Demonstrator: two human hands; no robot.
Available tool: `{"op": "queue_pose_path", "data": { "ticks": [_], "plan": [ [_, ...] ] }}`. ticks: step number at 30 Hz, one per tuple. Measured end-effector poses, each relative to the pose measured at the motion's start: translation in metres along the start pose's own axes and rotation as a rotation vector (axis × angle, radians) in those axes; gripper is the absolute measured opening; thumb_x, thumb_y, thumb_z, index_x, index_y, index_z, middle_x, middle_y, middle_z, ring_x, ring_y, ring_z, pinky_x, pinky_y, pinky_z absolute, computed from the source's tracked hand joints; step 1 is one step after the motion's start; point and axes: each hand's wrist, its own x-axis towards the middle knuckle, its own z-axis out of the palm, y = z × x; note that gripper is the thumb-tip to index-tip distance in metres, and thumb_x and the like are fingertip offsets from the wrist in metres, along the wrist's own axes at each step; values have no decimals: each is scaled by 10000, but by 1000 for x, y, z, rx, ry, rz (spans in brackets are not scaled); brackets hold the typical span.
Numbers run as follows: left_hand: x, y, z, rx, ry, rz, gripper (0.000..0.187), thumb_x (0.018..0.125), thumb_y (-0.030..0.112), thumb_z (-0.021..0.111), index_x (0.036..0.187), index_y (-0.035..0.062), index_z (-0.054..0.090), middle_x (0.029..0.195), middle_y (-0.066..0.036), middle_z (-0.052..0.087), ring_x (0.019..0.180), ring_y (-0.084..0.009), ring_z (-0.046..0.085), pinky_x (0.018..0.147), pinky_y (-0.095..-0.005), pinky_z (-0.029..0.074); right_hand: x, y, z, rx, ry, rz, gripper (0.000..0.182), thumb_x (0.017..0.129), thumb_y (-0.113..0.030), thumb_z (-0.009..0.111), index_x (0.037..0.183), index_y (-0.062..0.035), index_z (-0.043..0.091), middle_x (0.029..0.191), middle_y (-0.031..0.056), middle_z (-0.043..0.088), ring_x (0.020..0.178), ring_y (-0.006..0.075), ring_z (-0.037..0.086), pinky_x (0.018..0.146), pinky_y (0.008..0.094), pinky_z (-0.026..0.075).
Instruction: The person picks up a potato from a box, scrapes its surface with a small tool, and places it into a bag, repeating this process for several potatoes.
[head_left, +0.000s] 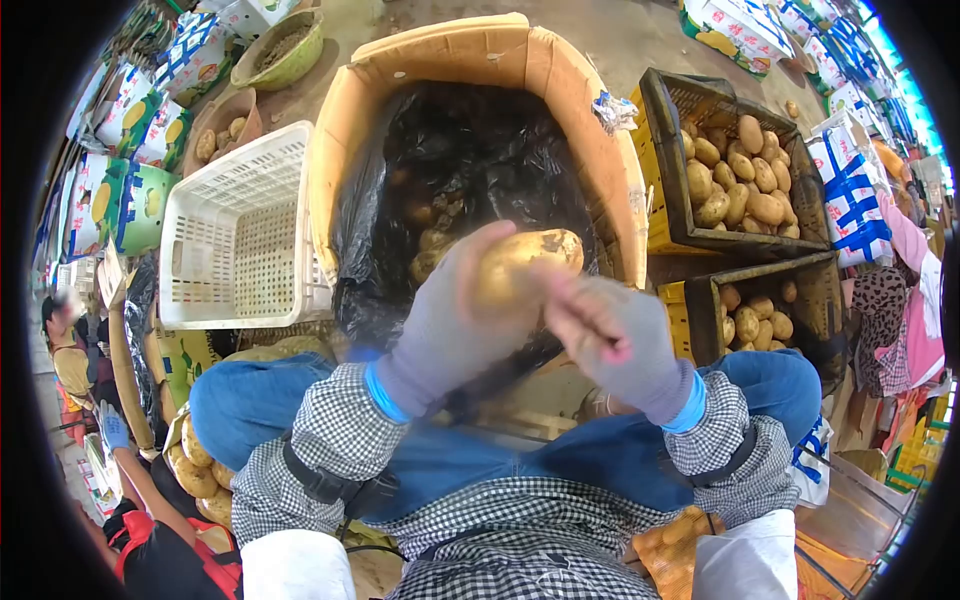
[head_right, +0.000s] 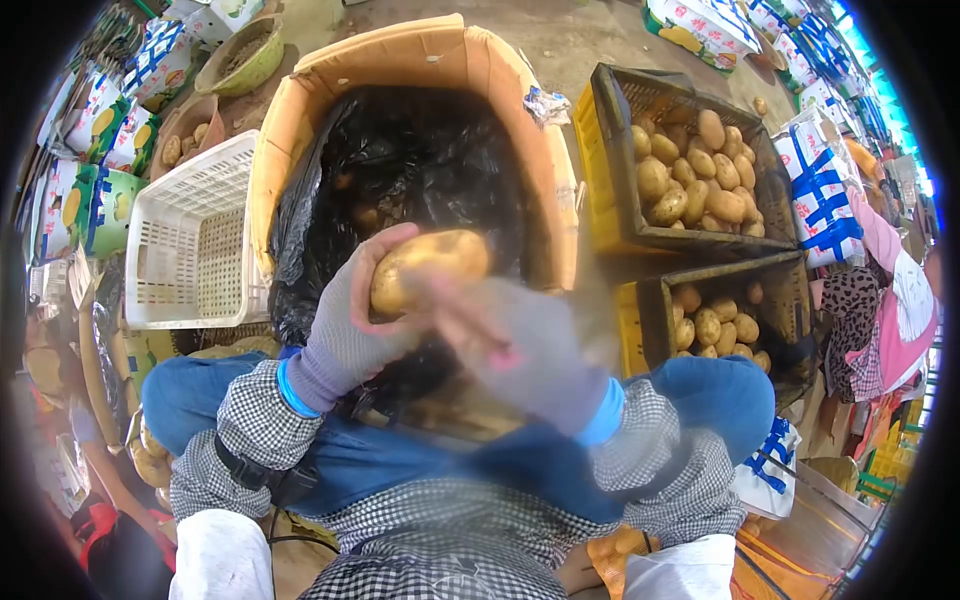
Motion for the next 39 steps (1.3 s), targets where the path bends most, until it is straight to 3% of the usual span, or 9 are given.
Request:
{"op": "queue_pose_path", "data": {
  "ticks": [5,8,14,20,22,26,30,34,39],
  "plan": [
    [-2,16,-3,173,75,167,700,685,77,726,1326,6,454,1244,-138,542,1141,-234,560,986,-329,446,6,-9,-6,408,245,492,363,919,45,550,1282,37,559,1063,28,654,745,16,530,664,172,467],
    [-3,9,1,212,115,204,681,694,76,727,1318,7,463,1246,-149,543,1133,-268,568,990,-337,446,0,-14,-7,155,6,165,362,920,36,550,1282,23,566,1080,48,660,705,26,520,654,166,458],
    [-2,7,6,45,108,122,663,726,78,702,1332,8,442,1231,-123,552,1141,-231,568,993,-317,441,6,-8,-12,495,201,418,376,913,-4,592,1288,-1,575,1084,45,658,769,46,559,686,187,476],
    [-1,4,-1,-1263,-105,-497,497,900,219,576,1332,0,462,1251,-168,575,1148,-268,575,1014,-443,437,4,-8,-14,596,123,542,386,926,-24,582,1311,-31,567,926,-3,624,697,36,516,619,182,451],
    [1,3,-3,-1445,-167,-548,464,940,299,532,1314,26,505,1275,-166,580,1168,-300,563,1016,-537,412,2,4,-6,398,136,326,385,889,-37,631,1273,-41,600,862,11,634,658,77,544,583,212,473],
    [2,5,-3,-1611,-129,-603,393,955,291,511,1259,41,530,1212,-127,602,1124,-266,572,1001,-443,434,-4,-6,1,-300,-118,-136,386,761,-29,747,1139,-71,679,785,88,669,615,222,623,558,297,524],
    [-1,5,-1,-1634,-79,-644,359,958,307,505,1207,53,549,1176,-115,615,1108,-266,578,1011,-442,421,-1,1,10,-146,236,-23,339,753,-99,768,1087,-116,711,750,88,651,579,238,610,515,306,498],
    [0,2,4,-1628,-185,-544,341,956,312,509,1192,70,551,1167,-107,612,1104,-261,577,1017,-455,416,-10,-3,11,-380,-136,-120,327,807,-170,701,1132,-147,687,703,52,604,582,233,606,505,356,501],
    [0,3,5,-1676,-101,-619,357,938,291,544,1229,85,531,1207,-105,593,1104,-249,573,1006,-470,419,-11,4,16,-271,89,-80,379,734,-138,786,1104,-140,700,643,48,563,543,236,589,482,310,478]
  ]
}}
